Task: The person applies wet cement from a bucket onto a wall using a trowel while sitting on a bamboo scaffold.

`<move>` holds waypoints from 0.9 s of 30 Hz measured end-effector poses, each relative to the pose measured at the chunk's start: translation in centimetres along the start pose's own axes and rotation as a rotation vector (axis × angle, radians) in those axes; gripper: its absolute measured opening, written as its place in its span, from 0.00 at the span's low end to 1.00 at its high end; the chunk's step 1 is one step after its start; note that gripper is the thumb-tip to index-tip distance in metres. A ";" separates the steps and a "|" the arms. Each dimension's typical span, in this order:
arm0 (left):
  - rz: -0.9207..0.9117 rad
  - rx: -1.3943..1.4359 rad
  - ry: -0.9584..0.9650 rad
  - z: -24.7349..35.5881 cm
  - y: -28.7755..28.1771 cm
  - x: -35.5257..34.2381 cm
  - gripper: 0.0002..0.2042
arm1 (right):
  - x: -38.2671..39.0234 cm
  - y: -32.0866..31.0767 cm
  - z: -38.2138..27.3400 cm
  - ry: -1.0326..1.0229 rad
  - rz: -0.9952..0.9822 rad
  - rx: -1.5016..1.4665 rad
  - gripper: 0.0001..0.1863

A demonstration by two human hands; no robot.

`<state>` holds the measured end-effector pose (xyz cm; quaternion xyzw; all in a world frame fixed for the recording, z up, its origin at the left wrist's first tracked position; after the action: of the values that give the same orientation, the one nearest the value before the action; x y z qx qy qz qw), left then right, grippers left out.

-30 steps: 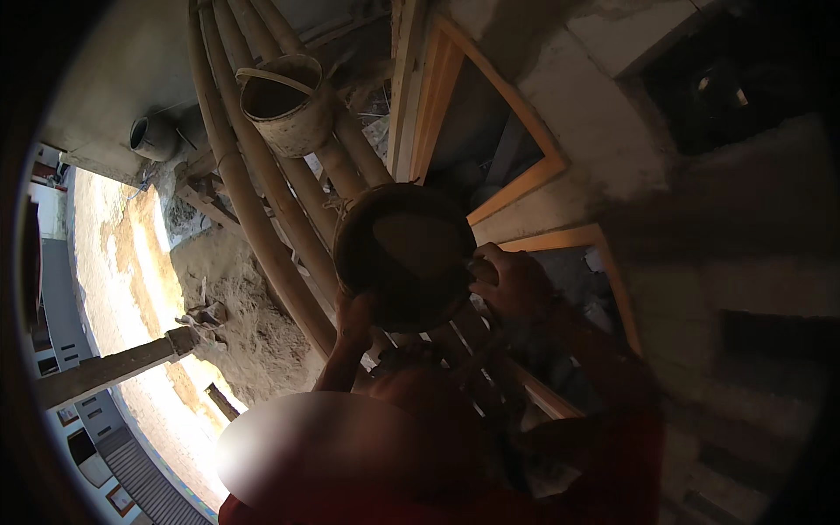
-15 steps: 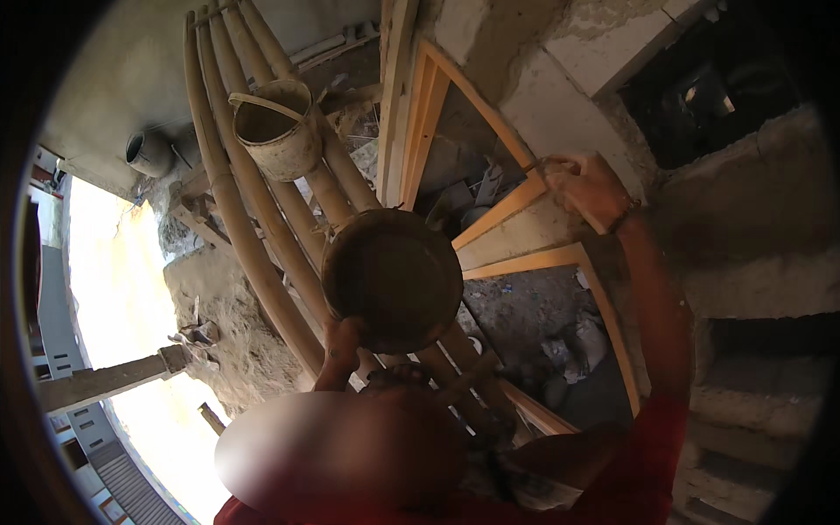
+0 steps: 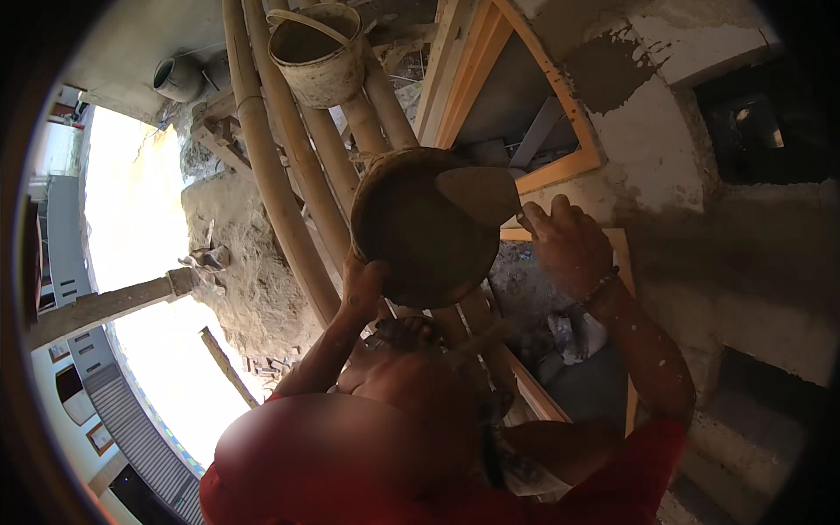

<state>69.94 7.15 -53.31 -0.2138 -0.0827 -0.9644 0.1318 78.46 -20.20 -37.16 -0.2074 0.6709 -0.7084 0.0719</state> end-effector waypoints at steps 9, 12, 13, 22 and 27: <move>0.008 -0.032 -0.026 0.2 -0.2 0.4 0.27 | -0.6 14.0 -4.5 -0.114 -0.277 -0.323 0.25; 0.017 -0.056 0.038 0.2 -0.2 0.3 0.27 | 1.6 14.4 -3.7 -0.111 -0.060 -0.515 0.27; 0.021 -0.058 0.031 0.2 -0.3 0.3 0.27 | 2.0 14.5 -3.7 -0.100 -0.041 -0.533 0.26; 0.001 -0.048 0.006 -1.1 -0.8 -0.2 0.25 | 2.5 8.4 -2.2 0.022 0.061 -0.605 0.25; -0.023 -0.009 -0.003 0.0 -0.4 -0.2 0.26 | 3.1 -0.6 0.0 0.103 0.005 -0.623 0.25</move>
<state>69.97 7.60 -53.38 -0.2148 -0.0812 -0.9659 0.1195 75.74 -21.35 -35.94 -0.1816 0.8588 -0.4782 -0.0272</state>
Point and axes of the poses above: each hand's wrist, its own x-axis away from the middle knuckle, its own y-axis out of the palm, z = x × y, the point moved 2 cm from there along -x, towards the middle knuckle, and after that the axes turned 4 degrees about y, right-handed, at the moved point
